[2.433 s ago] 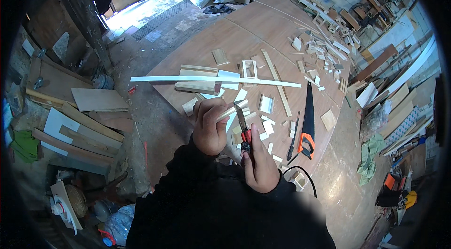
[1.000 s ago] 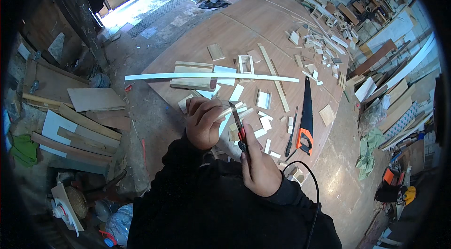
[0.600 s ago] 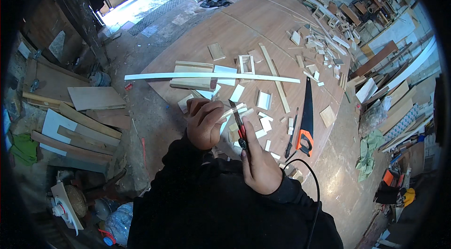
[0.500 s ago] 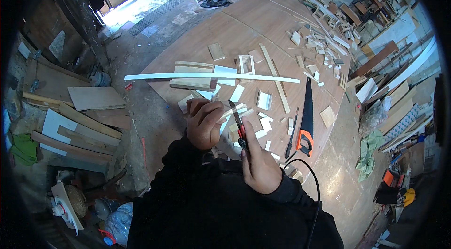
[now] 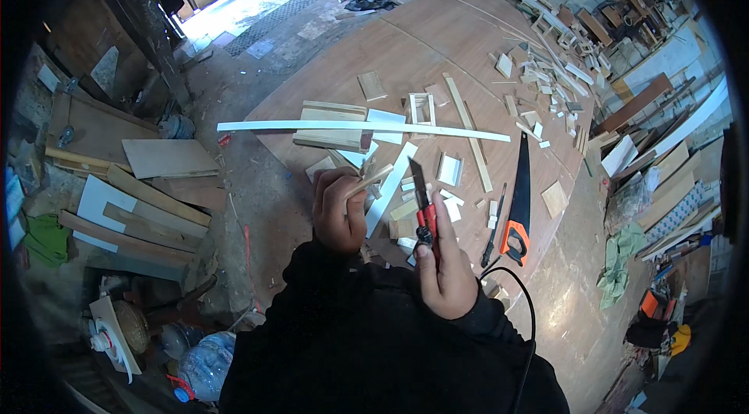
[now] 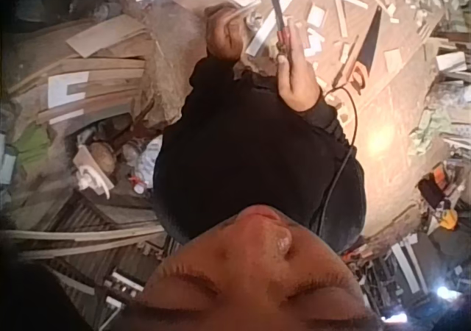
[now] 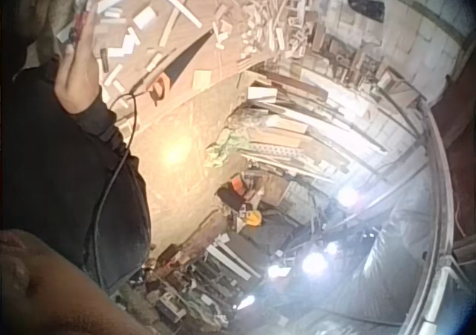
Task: The person trims small wooden pieces with a utility knife, fits them together with panels by hand, and marks a wooden block using a pen.
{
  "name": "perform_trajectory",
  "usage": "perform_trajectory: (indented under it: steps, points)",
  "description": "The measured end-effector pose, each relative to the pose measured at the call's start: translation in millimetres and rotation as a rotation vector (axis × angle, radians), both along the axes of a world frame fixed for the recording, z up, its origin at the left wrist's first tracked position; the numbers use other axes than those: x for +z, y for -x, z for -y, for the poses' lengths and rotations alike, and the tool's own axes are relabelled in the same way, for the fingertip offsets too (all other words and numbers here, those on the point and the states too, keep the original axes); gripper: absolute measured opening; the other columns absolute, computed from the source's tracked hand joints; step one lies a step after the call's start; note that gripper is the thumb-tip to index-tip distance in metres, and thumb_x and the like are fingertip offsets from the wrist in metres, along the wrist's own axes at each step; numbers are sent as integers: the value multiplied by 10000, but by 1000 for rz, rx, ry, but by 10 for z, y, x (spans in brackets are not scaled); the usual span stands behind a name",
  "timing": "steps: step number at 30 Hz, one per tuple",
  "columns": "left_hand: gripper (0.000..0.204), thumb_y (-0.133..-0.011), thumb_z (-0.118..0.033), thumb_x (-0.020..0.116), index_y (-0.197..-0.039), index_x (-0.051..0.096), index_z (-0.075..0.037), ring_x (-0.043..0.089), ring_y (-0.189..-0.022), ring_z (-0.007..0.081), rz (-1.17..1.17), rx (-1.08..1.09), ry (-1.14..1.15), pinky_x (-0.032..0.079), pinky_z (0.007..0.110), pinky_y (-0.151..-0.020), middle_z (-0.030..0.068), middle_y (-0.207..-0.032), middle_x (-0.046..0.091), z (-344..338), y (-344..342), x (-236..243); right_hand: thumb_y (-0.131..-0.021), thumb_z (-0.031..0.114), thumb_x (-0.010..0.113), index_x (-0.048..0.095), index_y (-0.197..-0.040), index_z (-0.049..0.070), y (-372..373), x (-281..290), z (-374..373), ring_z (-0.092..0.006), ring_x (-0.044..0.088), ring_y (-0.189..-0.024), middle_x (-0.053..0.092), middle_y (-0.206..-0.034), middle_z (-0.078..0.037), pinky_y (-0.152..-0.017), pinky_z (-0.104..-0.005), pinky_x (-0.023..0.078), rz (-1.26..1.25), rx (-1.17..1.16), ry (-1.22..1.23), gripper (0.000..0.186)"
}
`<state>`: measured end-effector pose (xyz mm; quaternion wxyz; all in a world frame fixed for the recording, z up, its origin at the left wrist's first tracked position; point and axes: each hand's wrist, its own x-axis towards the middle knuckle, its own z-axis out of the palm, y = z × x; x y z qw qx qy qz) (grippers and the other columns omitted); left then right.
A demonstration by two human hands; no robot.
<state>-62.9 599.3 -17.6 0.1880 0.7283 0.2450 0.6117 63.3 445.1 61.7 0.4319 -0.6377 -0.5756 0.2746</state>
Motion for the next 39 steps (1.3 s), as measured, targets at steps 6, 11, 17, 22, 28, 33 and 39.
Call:
perform_trajectory:
  steps: [6,11,17,22,28,33,39]
  points:
    - [197,-875,3,622,-1063,583,-41,573,-845,301,-1,-54,-108,475,405,-732,133,-977,625,-2,46,180,-951,-41,455,212,-1551,-24,71,-1,-28,-351,668,-913,557,-1271,-343,-846,-351,504,22,75,-34,647]
    - [250,-841,24,651,-1069,589,-57,569,-843,296,12,-58,-122,471,405,-739,121,-990,626,34,4,289,-935,-64,464,215,-1551,-22,69,59,26,-369,658,-956,539,-1288,-338,-861,-351,502,-8,119,10,665]
    - [300,-817,20,681,-1091,597,-66,558,-848,288,29,-62,-152,462,399,-747,109,-987,625,-9,-23,252,-922,-81,465,177,-1562,-15,67,24,42,-376,631,-892,571,-1193,-308,-825,-343,506,81,106,-68,704]
    - [293,-819,1,694,-1090,608,-68,552,-847,278,50,-57,-162,457,394,-745,99,-977,624,-16,-56,206,-928,-76,470,160,-1568,-7,80,12,72,-372,623,-865,578,-1140,-294,-809,-352,506,83,102,-39,714]
    - [280,-817,-11,697,-1079,619,-68,550,-844,269,70,-29,-172,453,394,-743,95,-963,619,-27,-56,215,-932,-77,457,139,-1571,-2,121,47,69,-415,636,-952,559,-1205,-335,-832,-371,511,102,118,-29,718]
    - [298,-812,-10,702,-1090,615,-70,551,-836,268,61,-17,-164,446,390,-732,98,-966,612,-30,-41,225,-930,-86,486,126,-1572,-4,164,20,45,-313,633,-771,612,-985,-249,-750,-323,492,181,86,-83,740]
    - [311,-813,8,694,-1102,601,-62,593,-881,291,108,-93,-33,480,402,-785,126,-1002,610,10,-50,168,-942,-59,455,123,-1571,-1,182,13,48,-479,647,-972,565,-1185,-393,-840,-400,520,121,88,-6,714]
